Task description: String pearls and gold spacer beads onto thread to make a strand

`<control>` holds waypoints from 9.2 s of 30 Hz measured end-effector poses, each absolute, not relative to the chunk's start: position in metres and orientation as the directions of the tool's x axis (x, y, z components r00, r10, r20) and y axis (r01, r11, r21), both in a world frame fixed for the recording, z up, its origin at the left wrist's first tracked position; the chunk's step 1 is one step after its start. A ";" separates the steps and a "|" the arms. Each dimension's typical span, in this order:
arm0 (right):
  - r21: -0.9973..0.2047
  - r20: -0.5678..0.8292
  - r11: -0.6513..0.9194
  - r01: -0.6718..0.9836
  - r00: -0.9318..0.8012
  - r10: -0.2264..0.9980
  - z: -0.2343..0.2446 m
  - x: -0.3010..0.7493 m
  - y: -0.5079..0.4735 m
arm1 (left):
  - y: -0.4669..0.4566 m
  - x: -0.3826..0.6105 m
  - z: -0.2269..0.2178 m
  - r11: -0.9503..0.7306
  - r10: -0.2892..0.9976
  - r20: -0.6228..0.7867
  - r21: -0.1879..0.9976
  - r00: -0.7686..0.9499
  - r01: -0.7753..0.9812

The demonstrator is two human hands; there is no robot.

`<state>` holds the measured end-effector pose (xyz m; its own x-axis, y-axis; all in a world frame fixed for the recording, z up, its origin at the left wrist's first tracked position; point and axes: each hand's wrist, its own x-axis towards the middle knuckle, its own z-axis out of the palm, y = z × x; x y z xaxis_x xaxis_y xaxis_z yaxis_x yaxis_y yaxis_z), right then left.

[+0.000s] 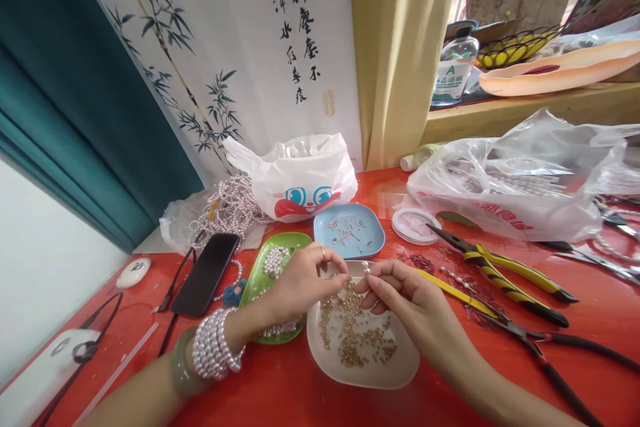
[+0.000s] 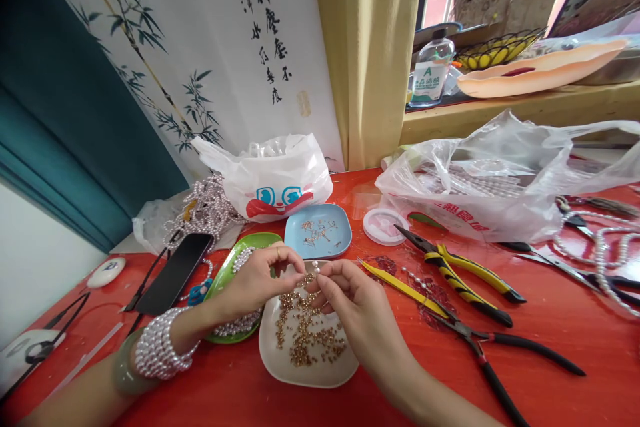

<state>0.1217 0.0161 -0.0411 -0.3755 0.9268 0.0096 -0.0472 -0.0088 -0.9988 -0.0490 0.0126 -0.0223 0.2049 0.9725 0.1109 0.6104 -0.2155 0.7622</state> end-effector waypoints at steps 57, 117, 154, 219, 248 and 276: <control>-0.995 -0.065 -0.022 0.096 -0.468 0.881 -0.042 0.121 0.011 | 0.017 -0.050 -0.020 0.207 0.974 -0.183 0.958 0.133 -0.200; -0.998 -0.062 -0.064 0.012 -0.482 0.874 -0.041 0.123 0.014 | 0.047 -0.101 -0.021 -0.096 0.995 0.070 0.875 0.072 0.474; -0.983 -0.097 -0.008 0.183 -0.485 0.869 -0.038 0.122 0.012 | 0.021 -0.057 -0.019 0.069 0.991 -0.068 0.998 0.113 -0.003; -0.992 -0.026 0.041 0.121 -0.507 0.862 -0.044 0.123 0.017 | 0.012 -0.056 -0.009 -0.052 0.962 -0.016 0.969 0.272 0.242; -0.985 -0.074 -0.125 -0.122 -0.358 0.931 -0.034 0.127 0.018 | 0.011 -0.063 -0.018 -0.586 0.811 0.076 0.109 0.581 0.803; -0.998 -0.001 -0.032 -0.057 -0.479 0.878 -0.044 0.125 0.012 | 0.016 -0.054 -0.010 0.130 0.985 -0.122 0.989 0.118 -0.065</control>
